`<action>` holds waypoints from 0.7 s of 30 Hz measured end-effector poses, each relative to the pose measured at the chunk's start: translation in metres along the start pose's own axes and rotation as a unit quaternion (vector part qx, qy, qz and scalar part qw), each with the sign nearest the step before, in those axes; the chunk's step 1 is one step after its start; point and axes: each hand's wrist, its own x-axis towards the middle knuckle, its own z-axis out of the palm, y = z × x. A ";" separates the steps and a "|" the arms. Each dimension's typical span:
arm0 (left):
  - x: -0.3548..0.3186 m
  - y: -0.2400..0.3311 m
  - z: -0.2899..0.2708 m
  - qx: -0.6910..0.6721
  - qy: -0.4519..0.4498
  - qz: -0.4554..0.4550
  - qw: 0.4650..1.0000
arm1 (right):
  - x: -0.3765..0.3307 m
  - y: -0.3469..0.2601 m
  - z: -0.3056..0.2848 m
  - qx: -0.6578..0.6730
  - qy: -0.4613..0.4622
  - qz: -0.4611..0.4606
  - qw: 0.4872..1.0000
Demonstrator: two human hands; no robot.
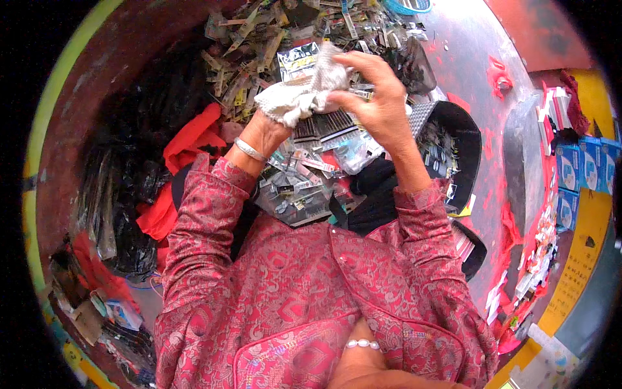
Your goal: The person sits and repeatedly picks up small packaged items from a large pile, wipes them with a white cloth, and places them into a black basket. The task involves handling multiple small packages one at a time.
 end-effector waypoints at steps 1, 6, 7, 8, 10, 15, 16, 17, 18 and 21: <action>0.002 -0.007 0.002 -0.088 0.018 -0.011 0.996 | -0.002 -0.008 0.006 0.009 -0.049 -0.008 0.999; 0.015 -0.034 -0.028 -0.399 -0.012 -0.123 0.909 | -0.015 -0.002 0.039 -0.057 -0.094 -0.079 0.991; 0.020 -0.032 -0.029 -0.405 -0.013 -0.146 0.903 | -0.015 -0.003 0.035 -0.058 -0.115 -0.105 0.986; 0.025 -0.029 -0.030 -0.411 -0.014 -0.168 0.896 | -0.015 -0.006 0.027 -0.059 -0.137 -0.130 0.980; 0.025 -0.015 -0.026 -0.345 0.127 -0.216 0.905 | -0.019 -0.012 0.014 -0.010 -0.219 -0.100 0.971; 0.020 -0.004 -0.025 -0.261 0.101 -0.097 0.955 | -0.012 -0.003 -0.029 0.379 -0.088 0.260 0.884; 0.021 -0.006 -0.025 -0.284 0.092 -0.082 0.951 | -0.004 -0.008 -0.037 0.475 -0.035 0.276 0.835; 0.021 -0.007 -0.021 -0.258 0.109 -0.101 0.955 | -0.001 -0.011 -0.039 0.507 -0.042 0.268 0.818; 0.018 -0.005 -0.014 -0.230 0.126 -0.120 0.958 | 0.001 -0.015 -0.037 0.540 -0.049 0.259 0.800; 0.027 -0.042 -0.021 -0.132 0.139 -0.101 0.976 | 0.005 -0.019 -0.028 0.477 -0.095 0.270 0.831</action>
